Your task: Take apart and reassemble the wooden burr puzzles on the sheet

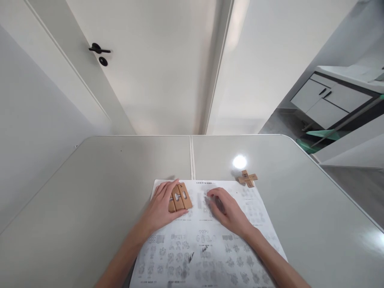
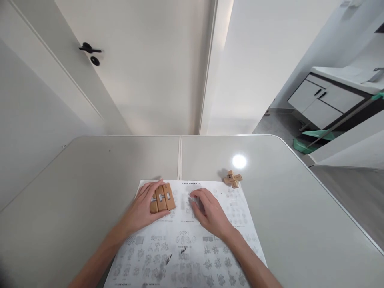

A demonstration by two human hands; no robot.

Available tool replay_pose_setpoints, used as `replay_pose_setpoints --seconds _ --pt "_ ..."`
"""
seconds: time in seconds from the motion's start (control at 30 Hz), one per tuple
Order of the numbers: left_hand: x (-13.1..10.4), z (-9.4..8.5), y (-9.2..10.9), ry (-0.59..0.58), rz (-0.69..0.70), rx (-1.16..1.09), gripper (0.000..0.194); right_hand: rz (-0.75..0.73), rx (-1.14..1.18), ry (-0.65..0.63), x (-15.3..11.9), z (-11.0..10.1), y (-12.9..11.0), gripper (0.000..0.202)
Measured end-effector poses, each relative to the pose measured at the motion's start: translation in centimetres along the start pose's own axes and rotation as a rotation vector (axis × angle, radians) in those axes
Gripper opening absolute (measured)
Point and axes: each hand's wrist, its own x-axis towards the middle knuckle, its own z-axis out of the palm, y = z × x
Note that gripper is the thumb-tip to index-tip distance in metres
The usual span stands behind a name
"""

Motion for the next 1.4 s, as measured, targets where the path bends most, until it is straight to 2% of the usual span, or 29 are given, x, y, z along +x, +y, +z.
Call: replay_pose_setpoints --seconds 0.13,0.27,0.37,0.47,0.67,0.83,0.97,1.03,1.17,1.23,1.4 --pt "0.4 0.9 1.5 0.002 0.054 -0.011 0.089 -0.010 0.010 0.007 0.1 0.0 -0.1 0.015" --pt "0.9 1.6 2.8 -0.013 0.152 -0.040 0.098 0.000 0.017 0.013 0.0 0.2 0.2 0.016" --pt "0.8 1.2 2.2 -0.017 0.158 -0.033 0.108 -0.020 0.022 0.012 -0.1 0.2 0.3 0.019" --pt "0.4 0.3 1.0 -0.007 0.109 -0.014 0.110 -0.076 -0.007 -0.009 -0.1 0.1 0.1 0.029" --pt "0.2 -0.4 0.3 -0.039 0.096 0.019 0.090 -0.145 -0.084 -0.059 -0.2 0.2 0.0 0.042" --pt "0.1 -1.0 -0.5 -0.066 0.081 0.043 0.086 -0.189 -0.140 -0.088 -0.2 0.2 0.3 0.039" --pt "0.0 -1.7 -0.9 -0.015 0.109 0.039 0.089 -0.178 -0.162 -0.075 -0.2 0.2 0.3 0.031" --pt "0.1 -1.9 -0.9 0.026 0.089 0.053 0.079 -0.159 -0.176 -0.052 -0.1 0.2 0.3 0.026" --pt "0.5 -1.7 -1.2 0.131 0.025 0.154 0.036 -0.087 -0.189 -0.001 0.0 0.1 0.3 0.012" --pt "0.6 -1.7 -1.4 0.157 0.019 0.202 0.022 -0.057 -0.180 0.009 0.0 0.1 0.3 0.013" --pt "0.8 -1.7 -1.8 0.204 0.048 0.237 0.014 -0.031 -0.179 0.021 0.1 0.0 0.5 0.015"
